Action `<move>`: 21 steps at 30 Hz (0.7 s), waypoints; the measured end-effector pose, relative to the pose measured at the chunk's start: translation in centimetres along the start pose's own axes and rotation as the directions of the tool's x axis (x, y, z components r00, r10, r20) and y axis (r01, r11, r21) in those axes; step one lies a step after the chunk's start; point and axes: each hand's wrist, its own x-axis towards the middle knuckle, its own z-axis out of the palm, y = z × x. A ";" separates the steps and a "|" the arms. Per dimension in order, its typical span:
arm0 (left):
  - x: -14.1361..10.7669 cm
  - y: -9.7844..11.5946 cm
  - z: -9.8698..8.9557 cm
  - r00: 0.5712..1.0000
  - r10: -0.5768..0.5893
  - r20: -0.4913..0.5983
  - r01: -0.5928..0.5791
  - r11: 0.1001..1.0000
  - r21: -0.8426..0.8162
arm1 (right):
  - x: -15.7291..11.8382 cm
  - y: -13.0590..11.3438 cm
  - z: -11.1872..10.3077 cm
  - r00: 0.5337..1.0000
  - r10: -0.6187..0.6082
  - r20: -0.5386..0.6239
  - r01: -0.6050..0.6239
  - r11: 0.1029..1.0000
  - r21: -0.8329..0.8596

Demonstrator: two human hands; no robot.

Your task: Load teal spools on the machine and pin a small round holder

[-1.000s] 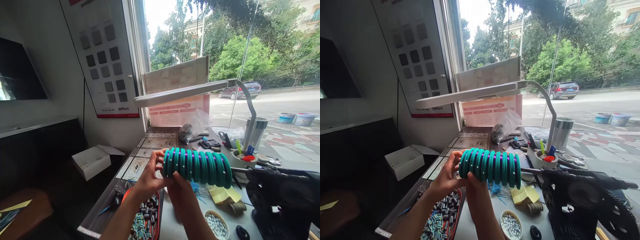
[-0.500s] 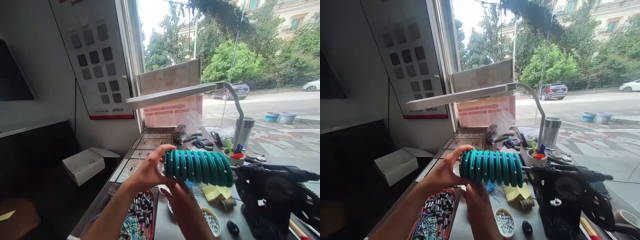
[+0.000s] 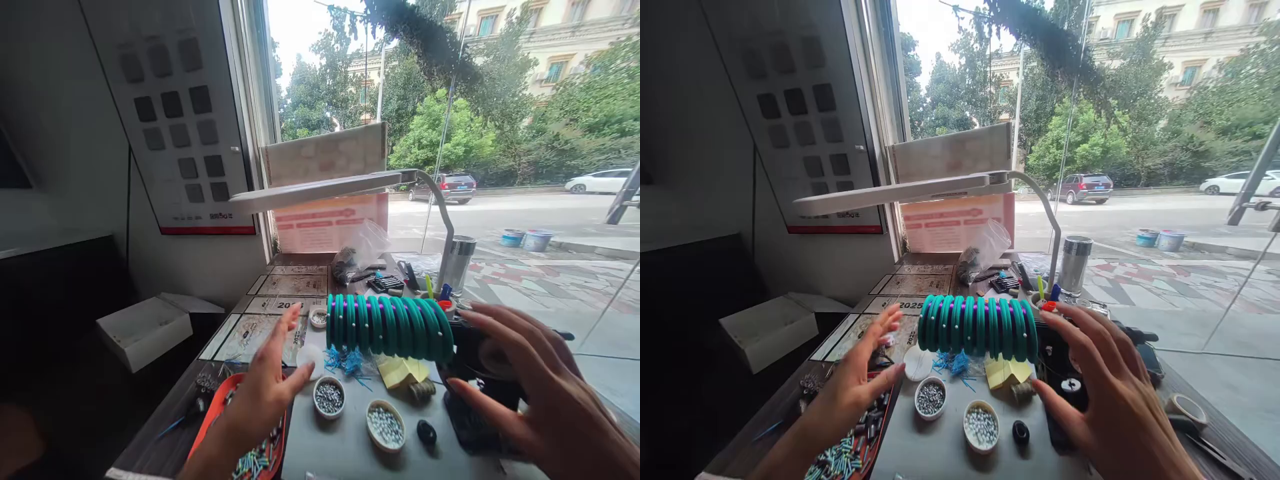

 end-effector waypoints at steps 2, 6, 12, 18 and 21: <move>-1.0 -0.1 1.3 0.998 -0.032 0.062 0.038 0.995 -0.092 | 1.9 1.5 0.6 0.988 -0.117 0.100 0.128 0.986 -0.106; -1.3 0.1 3.5 0.995 0.032 0.092 -0.009 0.970 -0.243 | 3.6 1.9 2.2 0.958 -0.202 0.204 0.236 0.958 -0.163; -1.1 0.1 3.8 0.989 0.023 0.147 0.015 0.968 -0.252 | 4.0 1.7 1.7 0.954 -0.210 0.213 0.243 0.959 -0.144; -1.0 0.8 4.5 0.982 0.073 0.177 -0.024 0.964 -0.265 | 4.2 2.5 1.7 0.954 -0.173 0.246 0.202 0.974 -0.099; -0.9 0.3 3.8 0.978 0.063 0.201 0.000 0.953 -0.302 | 3.8 2.7 1.6 0.949 -0.159 0.272 0.190 0.978 -0.090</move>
